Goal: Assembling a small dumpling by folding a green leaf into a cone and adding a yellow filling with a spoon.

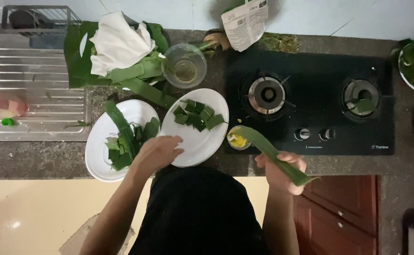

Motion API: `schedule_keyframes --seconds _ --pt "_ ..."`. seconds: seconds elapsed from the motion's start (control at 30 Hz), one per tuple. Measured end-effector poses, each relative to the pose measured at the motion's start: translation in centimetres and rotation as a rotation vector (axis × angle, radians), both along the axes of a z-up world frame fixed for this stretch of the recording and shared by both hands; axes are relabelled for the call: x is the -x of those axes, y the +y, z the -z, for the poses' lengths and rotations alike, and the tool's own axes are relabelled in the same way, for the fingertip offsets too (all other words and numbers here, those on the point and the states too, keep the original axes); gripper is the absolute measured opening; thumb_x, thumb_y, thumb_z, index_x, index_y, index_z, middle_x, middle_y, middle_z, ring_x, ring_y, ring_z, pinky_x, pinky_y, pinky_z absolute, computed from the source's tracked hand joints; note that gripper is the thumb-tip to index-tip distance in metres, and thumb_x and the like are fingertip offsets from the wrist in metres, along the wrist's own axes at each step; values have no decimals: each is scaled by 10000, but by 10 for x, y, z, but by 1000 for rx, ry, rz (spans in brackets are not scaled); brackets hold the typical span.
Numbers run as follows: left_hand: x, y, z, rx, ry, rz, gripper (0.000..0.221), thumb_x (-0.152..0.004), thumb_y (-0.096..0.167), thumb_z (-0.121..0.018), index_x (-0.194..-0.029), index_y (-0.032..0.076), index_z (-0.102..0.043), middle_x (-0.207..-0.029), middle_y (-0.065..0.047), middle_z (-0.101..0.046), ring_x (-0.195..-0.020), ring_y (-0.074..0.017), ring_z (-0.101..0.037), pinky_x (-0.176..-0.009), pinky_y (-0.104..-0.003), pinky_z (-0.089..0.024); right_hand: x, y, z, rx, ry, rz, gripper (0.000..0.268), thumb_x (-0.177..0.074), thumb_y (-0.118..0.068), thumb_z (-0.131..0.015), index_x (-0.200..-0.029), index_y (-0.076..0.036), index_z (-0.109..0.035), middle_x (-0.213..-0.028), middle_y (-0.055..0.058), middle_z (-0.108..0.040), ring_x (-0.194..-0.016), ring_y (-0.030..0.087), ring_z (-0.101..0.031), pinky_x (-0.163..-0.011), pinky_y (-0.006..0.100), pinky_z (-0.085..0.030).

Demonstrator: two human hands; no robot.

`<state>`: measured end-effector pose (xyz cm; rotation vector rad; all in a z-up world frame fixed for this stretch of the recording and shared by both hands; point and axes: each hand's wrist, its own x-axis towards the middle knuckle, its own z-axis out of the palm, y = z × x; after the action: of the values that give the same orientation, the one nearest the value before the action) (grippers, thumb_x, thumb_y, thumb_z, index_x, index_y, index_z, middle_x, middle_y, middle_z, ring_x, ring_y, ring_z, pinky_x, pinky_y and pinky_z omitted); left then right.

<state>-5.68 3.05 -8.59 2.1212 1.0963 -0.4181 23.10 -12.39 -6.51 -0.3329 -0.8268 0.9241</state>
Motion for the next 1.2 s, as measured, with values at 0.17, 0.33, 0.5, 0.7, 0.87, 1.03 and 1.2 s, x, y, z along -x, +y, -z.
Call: schedule_keyframes --seconds 0.17,0.33,0.5,0.7,0.87,1.03,1.2 --pt "-20 -15 -2 23 -98 96 354 -889 379 -461 -1141 160 -578 -977 -154 -651 -911 -383 -627 -782 -480 -499 5 0 4 71 -7 173 284 -632 -71 -710 -828 53 -546 -807 234 -604 -681 370 -613 -553 487 -476" --pt "-25 -13 -5 -7 -99 154 325 -905 329 -476 -1135 124 -581 -949 -147 -651 -878 -350 -649 -767 -442 -505 -2 4 8 113 -306 260 211 -572 126 -713 -653 52 -534 -616 254 -593 -538 335 -647 -475 386 -529" --pt "-5 0 16 -17 -24 7 372 -921 365 -456 -1203 144 -556 -1020 -152 -645 -924 -358 -636 -806 -476 -495 11 8 -5 264 -396 276 163 -614 154 -652 -581 70 -516 -555 247 -573 -420 221 -584 -381 322 -497" --pt "35 20 51 -179 117 -113 380 -944 411 -429 -1169 140 -571 -976 -127 -656 -903 -347 -647 -813 -478 -499 11 10 19 155 -228 186 220 -715 182 -603 -888 46 -607 -784 272 -562 -623 367 -661 -527 459 -571" --pt "39 2 106 -234 191 -68 306 -894 381 -463 -1040 153 -605 -930 -92 -664 -858 -319 -658 -746 -467 -503 16 21 1 134 -201 103 256 -682 169 -621 -902 38 -625 -738 254 -523 -592 397 -622 -524 453 -548" --pt "28 -20 122 -289 -126 51 252 -868 303 -569 -1073 161 -604 -1006 -105 -633 -898 -304 -630 -752 -408 -514 20 24 -14 102 -171 52 262 -690 185 -607 -924 68 -616 -772 248 -521 -663 431 -629 -573 417 -538" --pt "29 -31 173 -164 40 102 278 -859 234 -594 -1122 145 -573 -1164 -103 -579 -1021 -309 -592 -833 -422 -485 23 24 -16 74 -178 20 164 -644 236 -551 -783 155 -581 -717 242 -461 -613 397 -568 -537 424 -486"
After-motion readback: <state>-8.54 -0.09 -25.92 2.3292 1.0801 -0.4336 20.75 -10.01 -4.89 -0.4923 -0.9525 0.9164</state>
